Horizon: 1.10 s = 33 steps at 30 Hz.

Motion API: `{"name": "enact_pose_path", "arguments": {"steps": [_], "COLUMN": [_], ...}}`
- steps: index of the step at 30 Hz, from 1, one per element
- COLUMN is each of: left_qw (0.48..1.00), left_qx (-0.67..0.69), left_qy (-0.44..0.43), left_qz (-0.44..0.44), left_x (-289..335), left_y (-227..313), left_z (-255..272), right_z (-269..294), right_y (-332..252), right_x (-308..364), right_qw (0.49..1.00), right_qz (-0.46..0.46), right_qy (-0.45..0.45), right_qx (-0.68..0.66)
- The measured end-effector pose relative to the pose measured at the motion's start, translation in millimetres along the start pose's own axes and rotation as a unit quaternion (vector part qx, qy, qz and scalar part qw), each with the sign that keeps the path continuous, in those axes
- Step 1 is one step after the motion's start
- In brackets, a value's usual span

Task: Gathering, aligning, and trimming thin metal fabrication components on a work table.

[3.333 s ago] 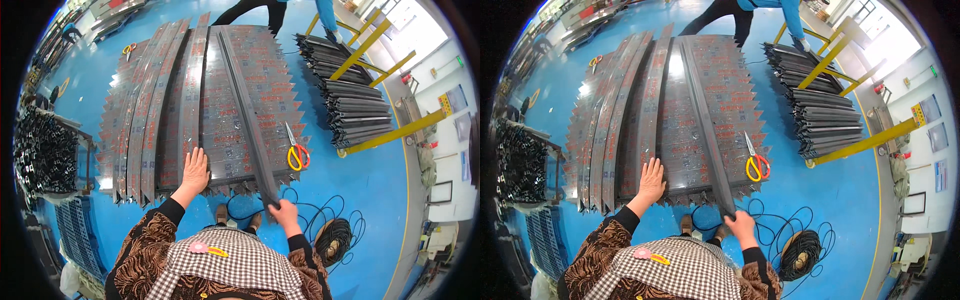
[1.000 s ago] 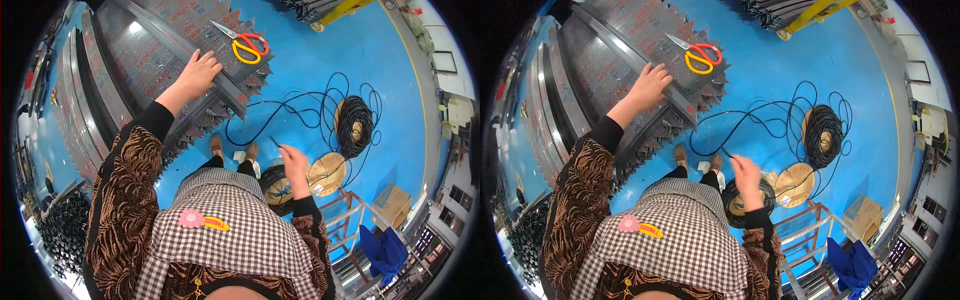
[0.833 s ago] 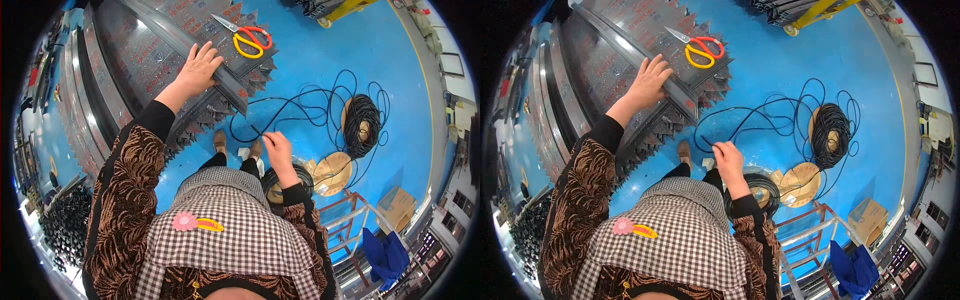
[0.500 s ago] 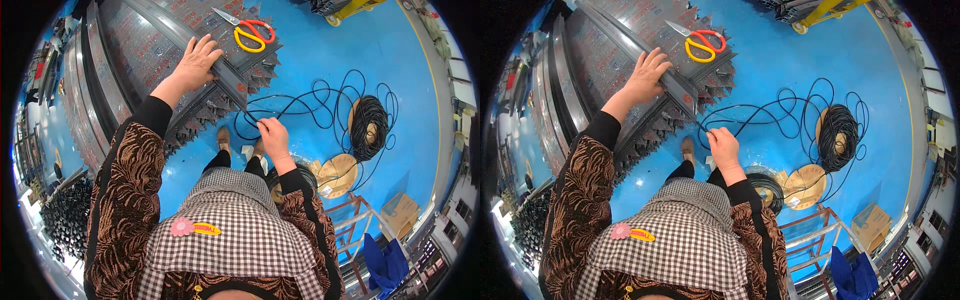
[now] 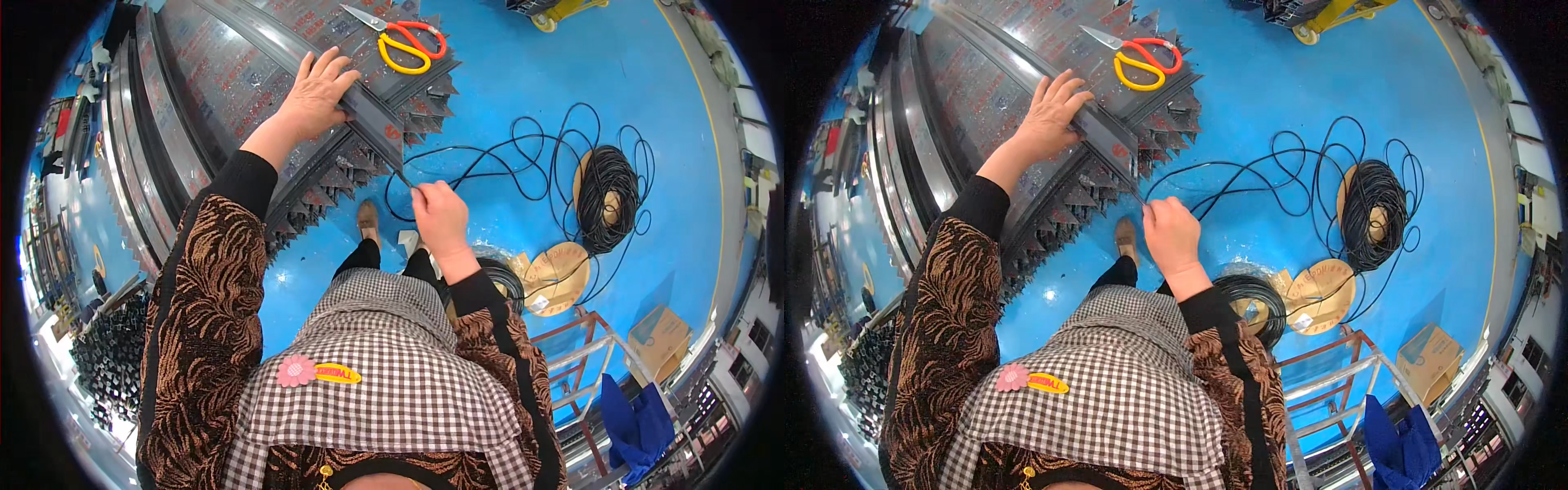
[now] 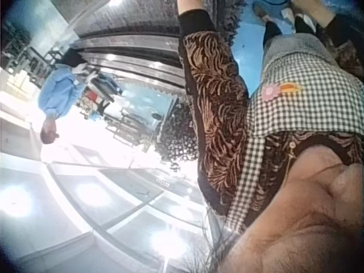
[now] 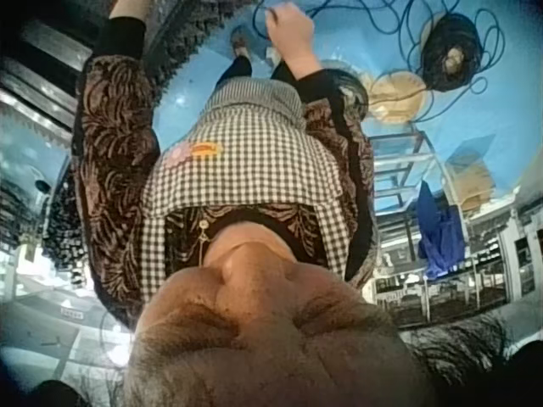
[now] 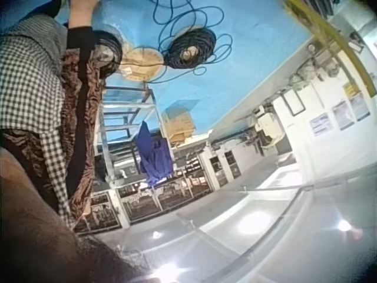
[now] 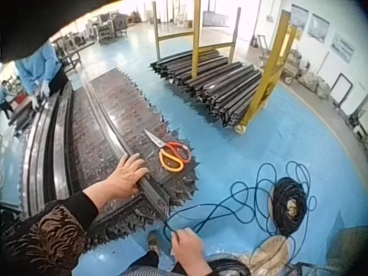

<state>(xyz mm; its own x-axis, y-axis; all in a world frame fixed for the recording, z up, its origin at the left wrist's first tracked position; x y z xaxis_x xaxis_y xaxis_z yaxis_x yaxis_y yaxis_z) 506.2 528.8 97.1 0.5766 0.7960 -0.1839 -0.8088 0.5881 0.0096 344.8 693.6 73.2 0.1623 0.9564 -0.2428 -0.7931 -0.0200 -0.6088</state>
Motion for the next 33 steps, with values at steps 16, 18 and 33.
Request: {"name": "enact_pose_path", "arguments": {"steps": [16, 18, 33], "left_qw": [1.0, 1.0, 0.999], "left_qx": [-0.009, -0.005, -0.012], "left_qy": [-0.02, -0.017, -0.023], "left_qz": [0.008, 0.015, 0.023], "left_x": [2.0, 3.5, 4.4], "left_y": [-1.8, -4.2, -3.9], "left_z": [-3.6, -2.6, -1.6], "right_z": [-81.5, -83.0, -20.1], "right_y": [64.2, 61.0, 63.2], "right_x": [24.9, 20.7, 21.0], "right_qw": [0.833, 0.852, 0.981], "right_qz": [-0.426, -0.395, -0.165], "right_qy": [-0.064, -0.059, -0.047], "right_qx": [-0.347, -0.339, -0.092]}}
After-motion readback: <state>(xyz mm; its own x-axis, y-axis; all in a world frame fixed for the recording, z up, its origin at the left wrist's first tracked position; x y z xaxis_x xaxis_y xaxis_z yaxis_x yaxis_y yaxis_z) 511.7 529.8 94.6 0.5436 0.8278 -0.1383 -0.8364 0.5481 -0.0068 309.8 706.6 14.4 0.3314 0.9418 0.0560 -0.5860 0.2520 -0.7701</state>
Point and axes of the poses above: each hand's wrist, its own x-axis away from the middle knuckle, its own z-axis out of the back of the hand, y = z × x, the point moved 10 cm from there along -x, towards the middle knuckle, and after that the axes turned 12 degrees about y, right-handed, at the moved point
